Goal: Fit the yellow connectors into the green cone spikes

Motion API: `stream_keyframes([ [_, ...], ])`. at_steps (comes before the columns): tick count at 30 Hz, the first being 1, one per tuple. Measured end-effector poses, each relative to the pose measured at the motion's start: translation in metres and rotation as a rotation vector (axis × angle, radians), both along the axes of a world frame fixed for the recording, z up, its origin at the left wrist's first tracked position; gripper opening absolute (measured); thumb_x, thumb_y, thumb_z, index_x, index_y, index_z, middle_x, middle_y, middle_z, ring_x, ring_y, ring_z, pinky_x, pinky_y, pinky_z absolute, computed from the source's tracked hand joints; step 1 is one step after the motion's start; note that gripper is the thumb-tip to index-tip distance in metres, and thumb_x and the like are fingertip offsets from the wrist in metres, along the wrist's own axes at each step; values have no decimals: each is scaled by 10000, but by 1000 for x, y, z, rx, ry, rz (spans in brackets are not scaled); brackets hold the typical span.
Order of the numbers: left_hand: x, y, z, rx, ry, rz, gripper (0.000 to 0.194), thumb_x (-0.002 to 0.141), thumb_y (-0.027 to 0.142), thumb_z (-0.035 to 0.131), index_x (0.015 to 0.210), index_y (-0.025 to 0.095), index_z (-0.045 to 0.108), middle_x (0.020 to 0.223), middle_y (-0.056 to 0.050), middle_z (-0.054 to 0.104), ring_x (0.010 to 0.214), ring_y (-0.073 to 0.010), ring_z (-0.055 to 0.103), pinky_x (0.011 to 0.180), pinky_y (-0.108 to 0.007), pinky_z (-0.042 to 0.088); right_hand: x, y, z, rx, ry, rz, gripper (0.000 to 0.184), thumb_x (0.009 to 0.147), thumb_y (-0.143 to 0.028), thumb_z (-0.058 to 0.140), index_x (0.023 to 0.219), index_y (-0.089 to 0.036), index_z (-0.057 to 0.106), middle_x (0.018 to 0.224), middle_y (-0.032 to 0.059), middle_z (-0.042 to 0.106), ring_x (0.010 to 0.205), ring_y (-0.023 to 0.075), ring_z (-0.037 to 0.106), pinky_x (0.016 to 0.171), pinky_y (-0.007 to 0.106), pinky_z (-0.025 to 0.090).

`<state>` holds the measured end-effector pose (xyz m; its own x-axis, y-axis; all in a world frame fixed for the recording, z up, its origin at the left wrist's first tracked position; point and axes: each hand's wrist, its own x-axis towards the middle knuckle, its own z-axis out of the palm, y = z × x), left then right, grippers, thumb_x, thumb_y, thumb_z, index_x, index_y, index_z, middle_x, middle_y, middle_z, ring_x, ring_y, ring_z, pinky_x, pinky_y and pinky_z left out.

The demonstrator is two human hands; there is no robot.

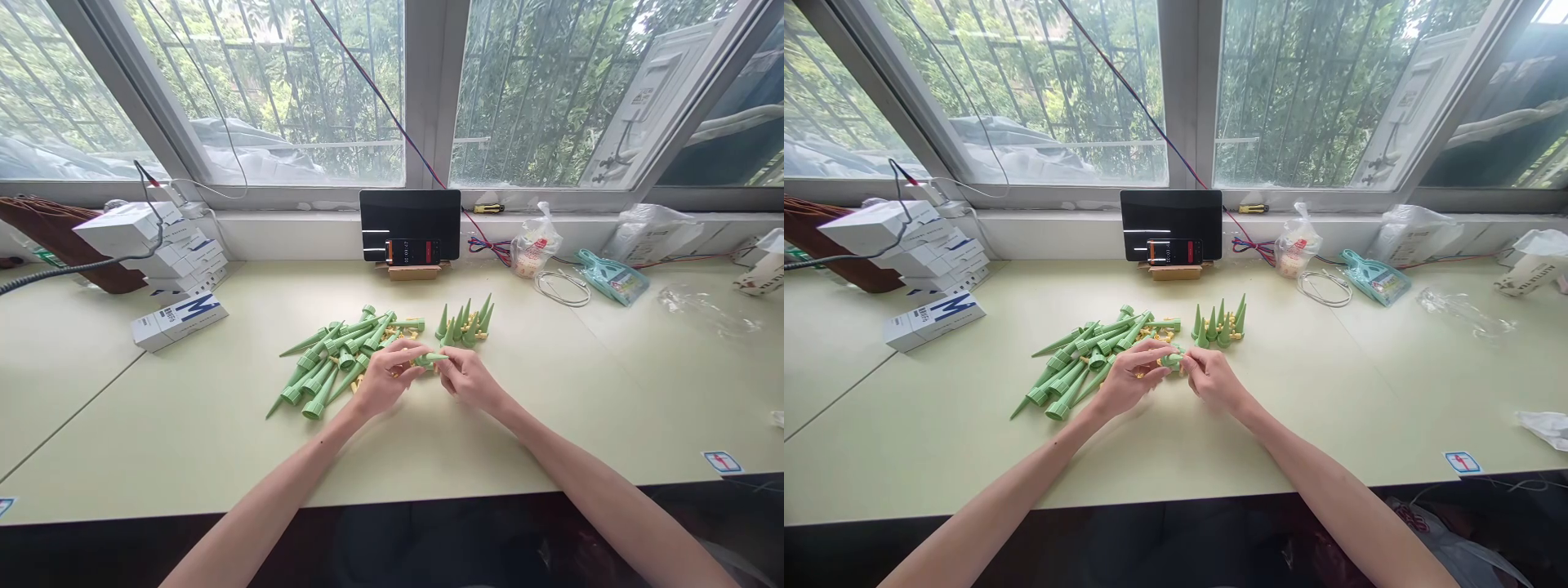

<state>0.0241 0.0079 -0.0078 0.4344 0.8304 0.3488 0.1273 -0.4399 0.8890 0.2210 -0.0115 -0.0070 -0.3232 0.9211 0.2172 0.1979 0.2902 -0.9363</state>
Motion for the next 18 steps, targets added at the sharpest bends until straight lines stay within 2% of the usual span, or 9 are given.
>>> stream_keyframes([
  [6, 2, 0, 0, 15, 7, 14, 257, 884, 292, 648, 1123, 263, 737, 1122, -91, 635, 636, -105, 543, 513, -236, 488, 0, 2, -2, -80, 58, 33, 399, 978, -500, 454, 713, -203, 480, 443, -66, 440, 387, 96, 346, 442, 250, 326],
  [11, 3, 0, -3, 22, 31, 66, 307, 857, 303, 672, 1147, 209, 704, 1031, -78, 632, 608, -95, 534, 528, -235, 499, -3, 2, -2, -60, 51, -31, 416, 974, -503, 462, 689, -201, 472, 439, -67, 413, 395, 95, 354, 444, 246, 321],
  [14, 3, -1, -1, -35, 12, 95, 331, 821, 327, 710, 1114, 175, 695, 977, -63, 639, 554, -74, 518, 507, -224, 487, -3, 1, 0, -14, 44, -95, 383, 981, -491, 460, 740, -197, 504, 501, -59, 438, 421, 99, 395, 455, 243, 342],
  [18, 4, -4, 6, -194, -5, 114, 390, 789, 373, 740, 1105, 157, 670, 995, -74, 661, 545, -79, 544, 463, -207, 462, -3, 0, 2, 87, 5, -164, 307, 987, -448, 472, 849, -190, 567, 677, -18, 532, 493, 101, 469, 485, 241, 383],
])
